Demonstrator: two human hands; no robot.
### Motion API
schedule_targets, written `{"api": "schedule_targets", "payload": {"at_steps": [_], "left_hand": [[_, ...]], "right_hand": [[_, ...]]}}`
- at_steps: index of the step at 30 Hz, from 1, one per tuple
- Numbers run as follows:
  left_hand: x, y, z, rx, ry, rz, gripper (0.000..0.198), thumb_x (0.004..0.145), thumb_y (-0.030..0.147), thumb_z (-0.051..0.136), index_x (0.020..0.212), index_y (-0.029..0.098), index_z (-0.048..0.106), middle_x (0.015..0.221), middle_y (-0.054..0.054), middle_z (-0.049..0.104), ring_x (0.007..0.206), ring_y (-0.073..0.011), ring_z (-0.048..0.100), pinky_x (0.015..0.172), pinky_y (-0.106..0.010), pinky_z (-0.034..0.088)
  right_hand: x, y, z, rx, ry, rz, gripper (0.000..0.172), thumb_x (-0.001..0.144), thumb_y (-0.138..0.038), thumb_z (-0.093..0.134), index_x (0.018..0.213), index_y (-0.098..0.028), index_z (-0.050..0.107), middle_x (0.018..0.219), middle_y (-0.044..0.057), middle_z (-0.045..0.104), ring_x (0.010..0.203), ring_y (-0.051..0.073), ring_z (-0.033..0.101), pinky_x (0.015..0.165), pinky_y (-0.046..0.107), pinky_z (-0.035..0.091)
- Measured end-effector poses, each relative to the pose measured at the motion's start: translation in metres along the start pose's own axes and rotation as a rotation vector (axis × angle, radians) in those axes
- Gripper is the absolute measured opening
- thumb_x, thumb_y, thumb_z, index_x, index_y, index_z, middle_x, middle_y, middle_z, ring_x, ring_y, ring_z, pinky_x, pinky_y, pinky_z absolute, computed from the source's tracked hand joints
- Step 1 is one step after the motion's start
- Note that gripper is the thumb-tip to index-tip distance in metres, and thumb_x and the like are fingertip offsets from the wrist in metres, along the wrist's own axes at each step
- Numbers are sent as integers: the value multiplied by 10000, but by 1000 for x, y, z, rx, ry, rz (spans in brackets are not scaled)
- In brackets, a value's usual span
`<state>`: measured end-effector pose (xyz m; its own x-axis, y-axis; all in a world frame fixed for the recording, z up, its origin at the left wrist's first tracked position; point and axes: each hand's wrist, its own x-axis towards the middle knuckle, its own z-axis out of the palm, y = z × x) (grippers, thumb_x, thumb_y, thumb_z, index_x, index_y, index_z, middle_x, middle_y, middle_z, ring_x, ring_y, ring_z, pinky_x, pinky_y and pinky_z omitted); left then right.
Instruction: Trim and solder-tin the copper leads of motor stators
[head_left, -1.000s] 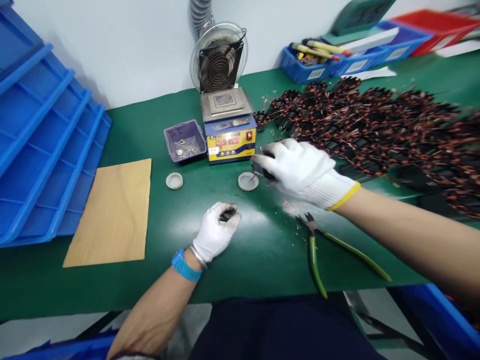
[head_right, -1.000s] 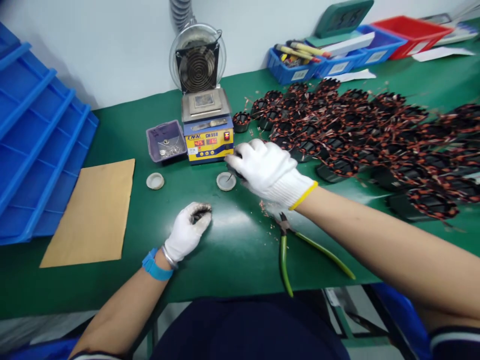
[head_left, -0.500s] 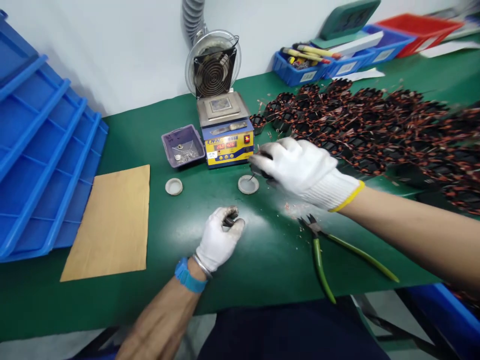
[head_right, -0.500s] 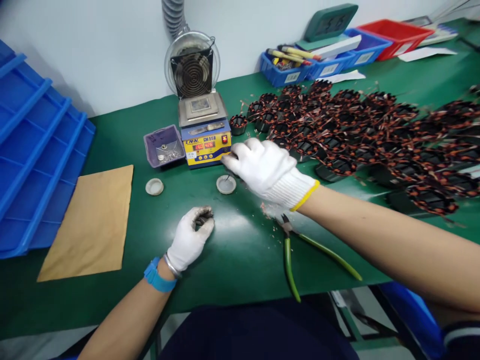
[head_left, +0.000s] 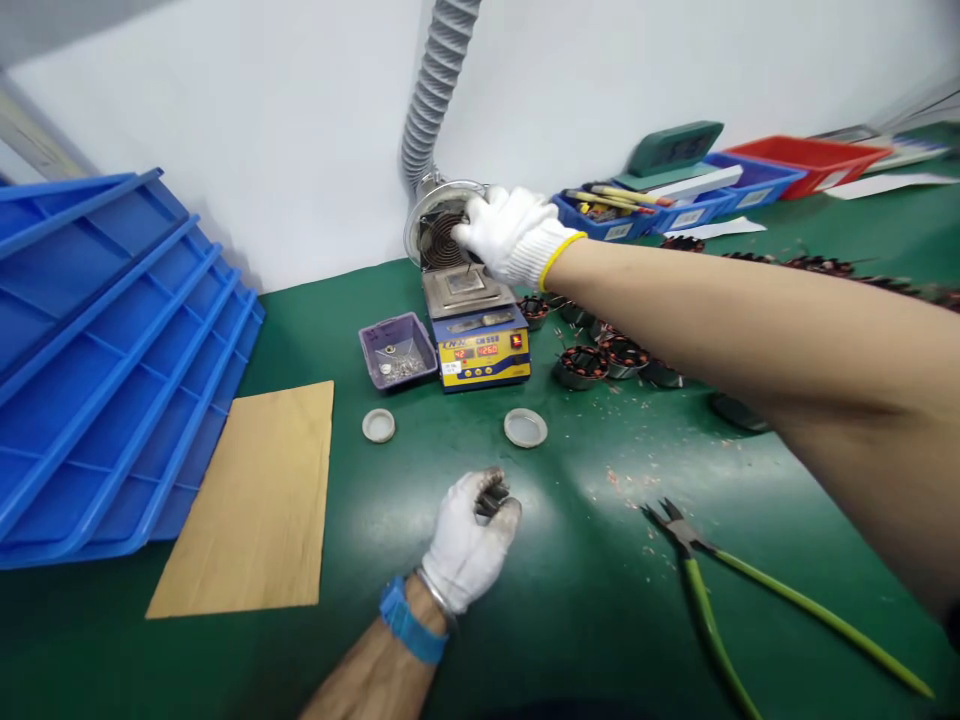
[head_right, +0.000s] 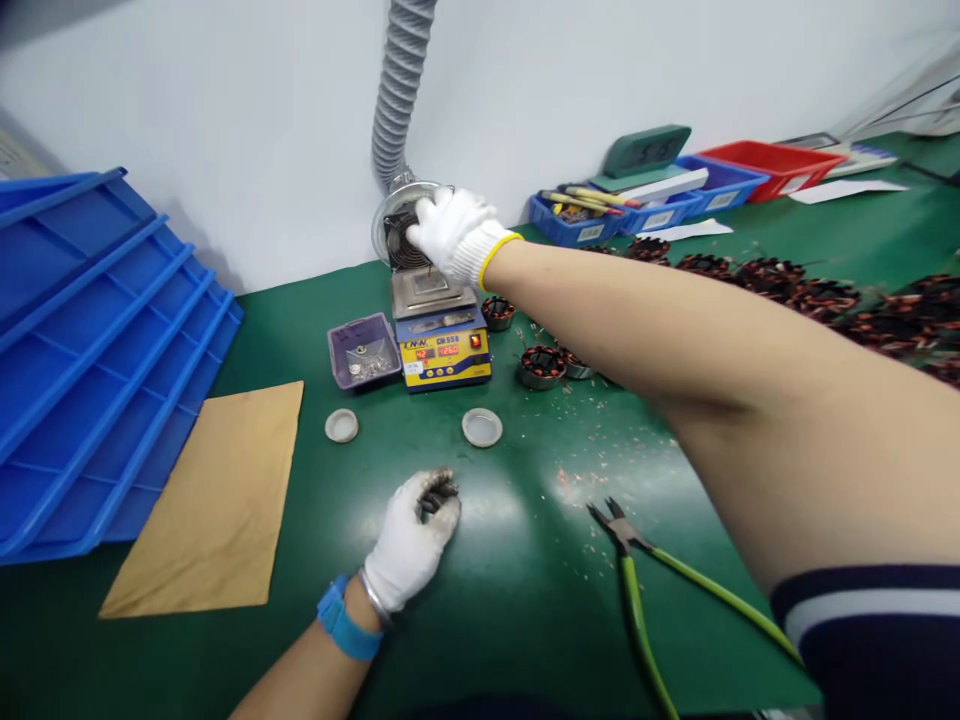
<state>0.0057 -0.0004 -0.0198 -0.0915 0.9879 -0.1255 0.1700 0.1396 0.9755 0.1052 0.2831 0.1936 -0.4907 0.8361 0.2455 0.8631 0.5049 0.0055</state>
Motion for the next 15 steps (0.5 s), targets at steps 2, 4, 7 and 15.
{"api": "schedule_targets", "payload": {"at_steps": [2, 4, 7, 15], "left_hand": [[1, -2, 1, 8, -12, 1, 226, 905, 149, 768, 1124, 197, 793, 1021, -75, 836, 896, -217, 776, 861, -350, 656], [1, -3, 1, 27, -4, 15, 222, 895, 157, 781, 1113, 197, 793, 1029, -80, 834, 918, -228, 779, 895, -368, 657], [1, -4, 1, 62, -5, 43, 220, 887, 158, 789, 1103, 200, 792, 1040, -83, 830, 935, -239, 782, 931, -393, 657], [1, -5, 1, 65, -22, 60, 205, 888, 170, 790, 1090, 206, 788, 1034, -87, 826, 919, -245, 788, 910, -391, 667]], "right_hand": [[6, -2, 7, -35, -22, 2, 375, 1109, -109, 483, 1424, -42, 675, 1566, 269, 576, 1464, 446, 540, 1142, 679, 458], [8, -3, 12, -45, -22, -3, 389, 1167, -177, 428, 1451, -47, 660, 1578, 243, 577, 1481, 416, 535, 1168, 653, 448], [9, -2, 17, -43, -12, 10, 384, 1185, -218, 435, 1441, -39, 658, 1581, 235, 586, 1503, 401, 525, 1195, 634, 434], [14, 2, 22, 115, 30, 71, 191, 984, -66, 703, 1170, -49, 740, 1499, 225, 666, 1484, 405, 562, 1209, 634, 424]]}}
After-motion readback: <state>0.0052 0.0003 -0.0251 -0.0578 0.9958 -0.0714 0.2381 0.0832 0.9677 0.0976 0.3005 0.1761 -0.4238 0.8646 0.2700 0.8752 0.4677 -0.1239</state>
